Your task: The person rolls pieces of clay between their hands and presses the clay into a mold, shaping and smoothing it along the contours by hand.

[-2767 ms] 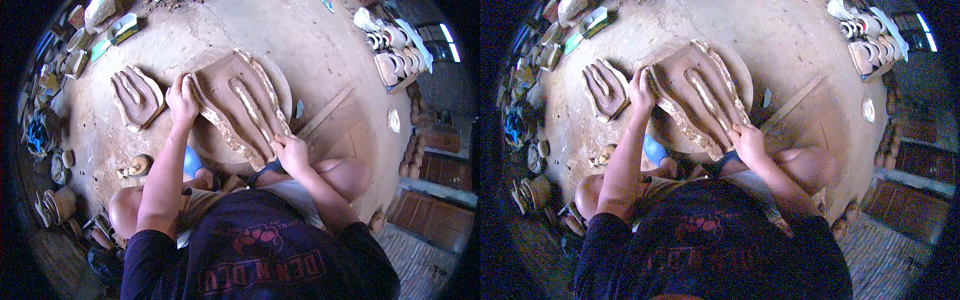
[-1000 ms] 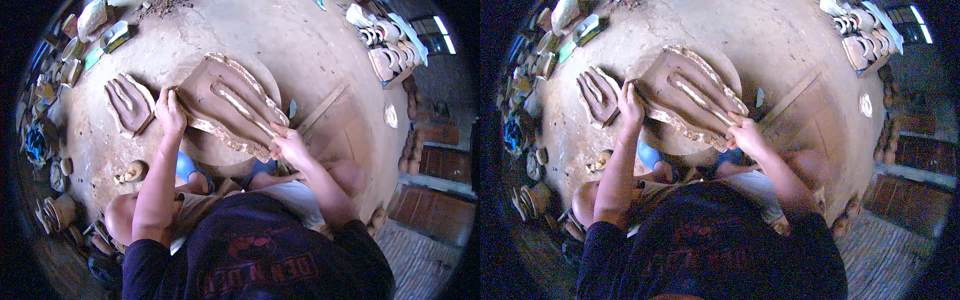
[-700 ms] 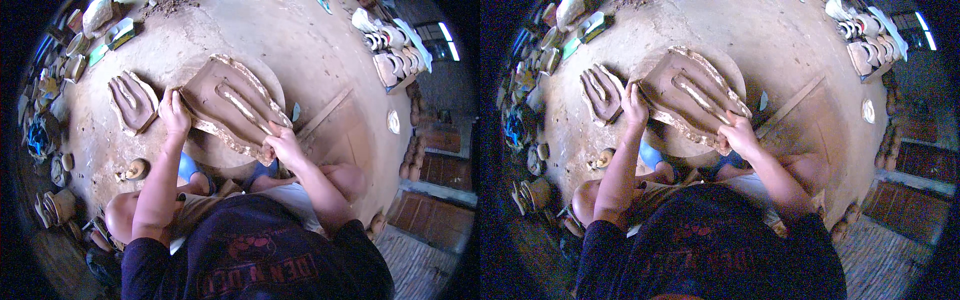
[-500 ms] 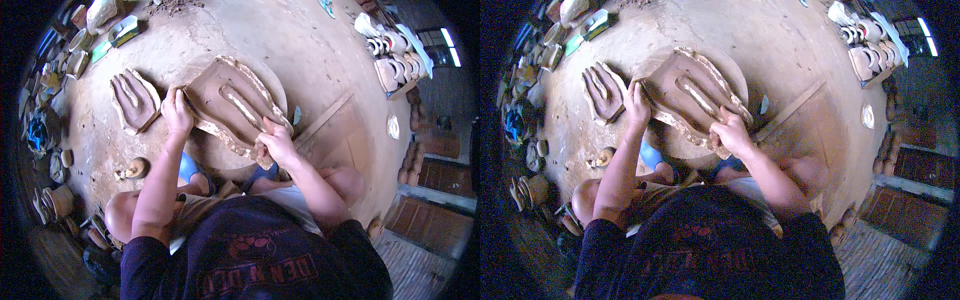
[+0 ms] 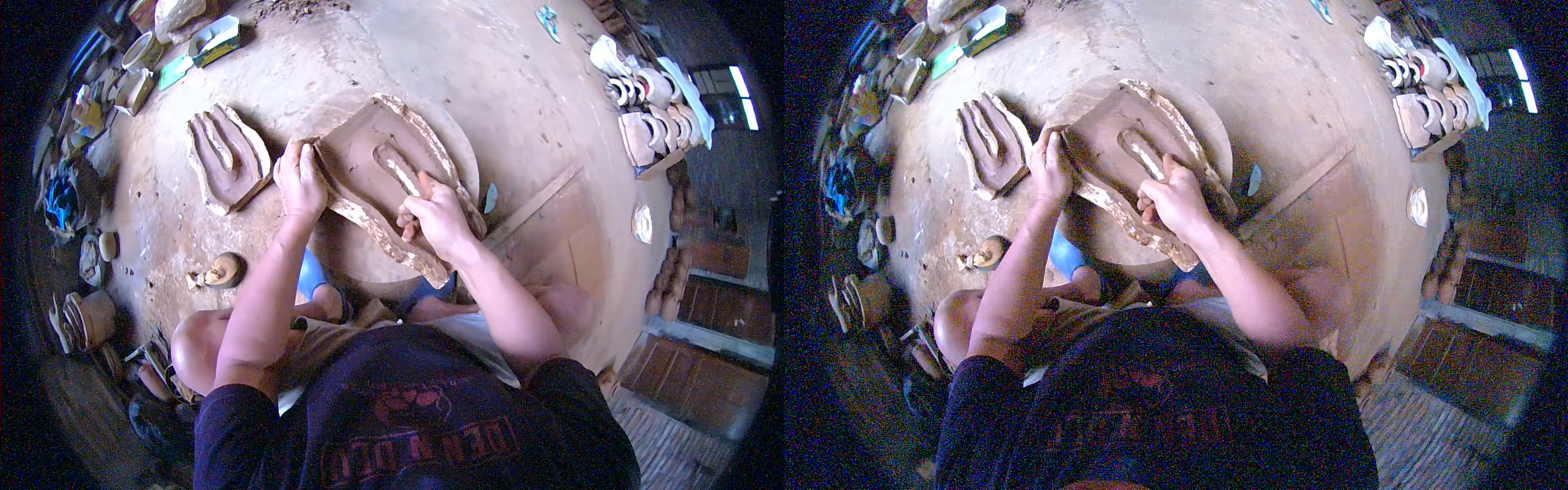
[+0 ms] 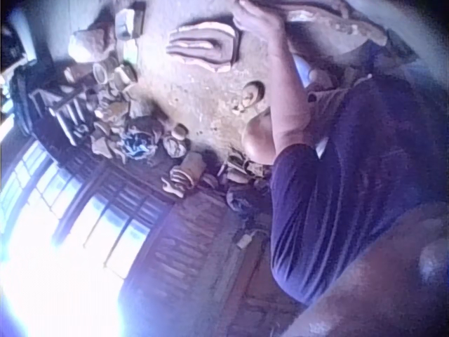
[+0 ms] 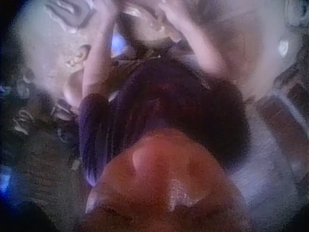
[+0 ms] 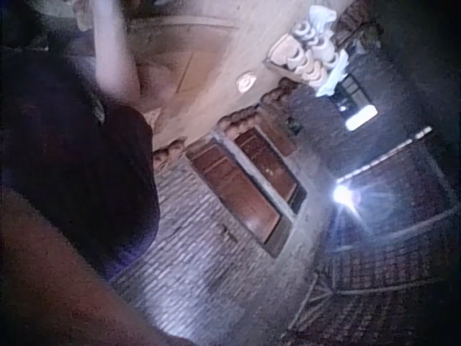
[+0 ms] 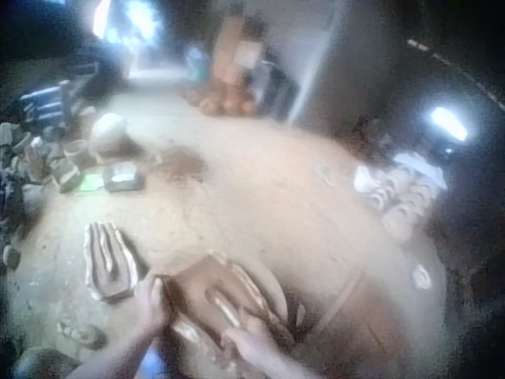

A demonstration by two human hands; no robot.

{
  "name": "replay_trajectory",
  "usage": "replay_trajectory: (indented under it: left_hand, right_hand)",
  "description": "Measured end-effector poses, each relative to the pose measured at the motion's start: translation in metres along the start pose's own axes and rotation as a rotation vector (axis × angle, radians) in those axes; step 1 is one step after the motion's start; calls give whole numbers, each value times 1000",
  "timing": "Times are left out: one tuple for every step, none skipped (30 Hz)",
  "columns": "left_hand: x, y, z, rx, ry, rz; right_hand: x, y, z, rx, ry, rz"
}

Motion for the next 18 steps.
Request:
replay_trajectory:
  left_hand:
    - [1, 0, 0, 17, -6, 4]
    - [2, -1, -2, -8, 10, 7]
    - [1, -1, -4, -11, 12, 11]
    - [2, 1, -2, -9, 5, -19]
    - [3, 2, -1, -7, -1, -49]
    - [2, 3, 1, -8, -1, -46]
    - [1, 3, 3, -4, -4, -50]
    - [0, 4, 4, 0, -7, -55]
    - [-1, 4, 6, 4, -9, -59]
    - [-2, 5, 9, 3, -10, -57]
    - [-3, 6, 12, -4, -24, -73]
    - [-2, 6, 15, -11, -38, -89]
    - [-1, 6, 17, -14, -37, -86]
    - [-1, 5, 20, -4, -13, -35]
    - [-4, 5, 22, 5, 11, 15]
    - [-4, 10, 19, 3, -22, -53]
    - [-5, 10, 17, 0, -19, -49]
    - [-6, 11, 15, -6, -1, -47]
  right_hand:
    - [1, 3, -4, 1, -2, -3]
    - [4, 6, -7, 11, -13, -39]
    - [7, 9, -10, 21, -24, -75]
    - [6, 13, -11, 21, -26, -77]
    - [7, 17, -12, 33, -18, -103]
    - [8, 21, -13, 45, -11, -130]
    - [11, 24, -16, 47, -13, -134]
    - [14, 28, -20, 61, -8, -140]
    - [17, 31, -23, 75, -4, -147]
    - [17, 34, -26, 76, -6, -148]
    - [18, 38, -28, 98, -34, -173]
    - [17, 42, -29, 121, -63, -198]
    - [16, 47, -32, 123, -64, -202]
    - [14, 52, -34, 138, -90, -232]
    - [14, 55, -34, 153, -115, -261]
    - [14, 57, -35, 145, -124, -238]
    - [13, 58, -37, 147, -126, -244]
    - [13, 60, -39, 172, -168, -268]
Point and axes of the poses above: each hand's wrist, its own y-axis towards the middle knuckle, its own x-axis out of the palm, z = x × y, the point moved 5 cm from there along y, towards the middle knuckle, and after that the axes turned 12 degrees about -z, right-handed, at the moved point
